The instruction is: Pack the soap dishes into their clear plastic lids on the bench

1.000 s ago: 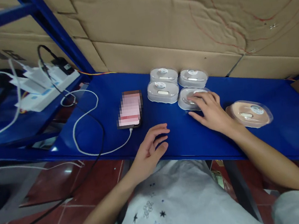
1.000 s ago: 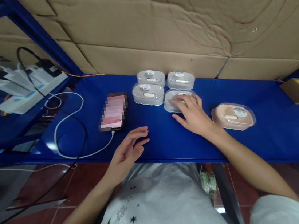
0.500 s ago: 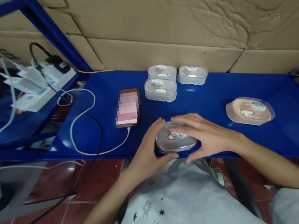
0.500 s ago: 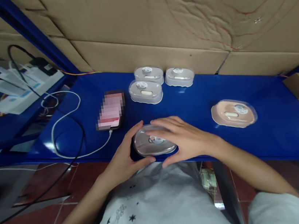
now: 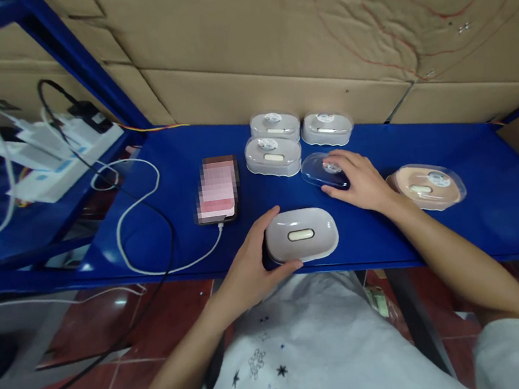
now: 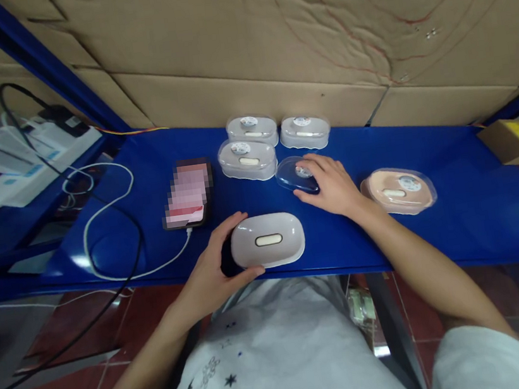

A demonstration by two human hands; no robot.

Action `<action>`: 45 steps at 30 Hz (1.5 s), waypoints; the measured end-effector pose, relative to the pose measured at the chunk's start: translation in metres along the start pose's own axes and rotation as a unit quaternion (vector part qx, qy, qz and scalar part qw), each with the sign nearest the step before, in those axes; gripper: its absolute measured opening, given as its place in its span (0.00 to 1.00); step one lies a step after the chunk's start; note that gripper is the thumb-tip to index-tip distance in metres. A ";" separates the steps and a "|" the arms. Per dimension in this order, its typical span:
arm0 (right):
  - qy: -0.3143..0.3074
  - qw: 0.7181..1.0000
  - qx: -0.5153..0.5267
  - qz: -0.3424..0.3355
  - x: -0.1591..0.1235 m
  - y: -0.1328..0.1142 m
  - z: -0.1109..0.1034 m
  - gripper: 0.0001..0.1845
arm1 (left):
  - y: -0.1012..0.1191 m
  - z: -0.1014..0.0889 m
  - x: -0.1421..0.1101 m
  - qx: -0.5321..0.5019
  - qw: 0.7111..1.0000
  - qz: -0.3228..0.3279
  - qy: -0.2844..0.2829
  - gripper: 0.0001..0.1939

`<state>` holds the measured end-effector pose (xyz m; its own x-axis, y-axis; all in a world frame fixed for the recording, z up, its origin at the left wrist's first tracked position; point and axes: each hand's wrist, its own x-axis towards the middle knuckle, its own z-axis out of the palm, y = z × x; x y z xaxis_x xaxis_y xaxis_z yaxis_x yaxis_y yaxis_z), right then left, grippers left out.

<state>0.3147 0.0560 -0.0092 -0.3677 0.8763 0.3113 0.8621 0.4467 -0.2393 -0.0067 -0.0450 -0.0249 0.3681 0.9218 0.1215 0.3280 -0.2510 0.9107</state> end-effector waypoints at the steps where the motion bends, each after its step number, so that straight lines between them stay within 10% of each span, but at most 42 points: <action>1: -0.003 1.000 -0.009 0.010 0.002 0.005 0.004 0.33 | 0.000 -0.001 0.000 0.000 1.000 0.007 -0.011 0.46; 8: 0.006 0.999 -0.034 0.015 0.005 0.006 0.007 0.32 | -0.004 0.000 -0.001 0.075 0.993 0.078 -0.052 0.47; 14: -0.145 0.949 0.156 -0.233 -0.024 -0.056 -0.014 0.44 | -0.005 0.006 0.000 0.168 0.981 0.092 -0.028 0.52; 22: -0.106 0.942 0.127 -0.292 -0.035 -0.079 -0.006 0.28 | -0.008 0.008 -0.001 0.151 0.983 0.099 0.010 0.53; 45: -0.045 0.959 0.174 -0.220 -0.023 -0.048 -0.033 0.23 | -0.008 0.007 -0.004 0.108 0.993 0.048 -0.004 0.55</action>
<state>0.2931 0.0088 0.0255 -0.7106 0.5947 0.3760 0.4540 0.7958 -0.4006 -0.0049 -0.0483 -0.0355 0.4139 0.8882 0.1995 0.4703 -0.3963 0.7886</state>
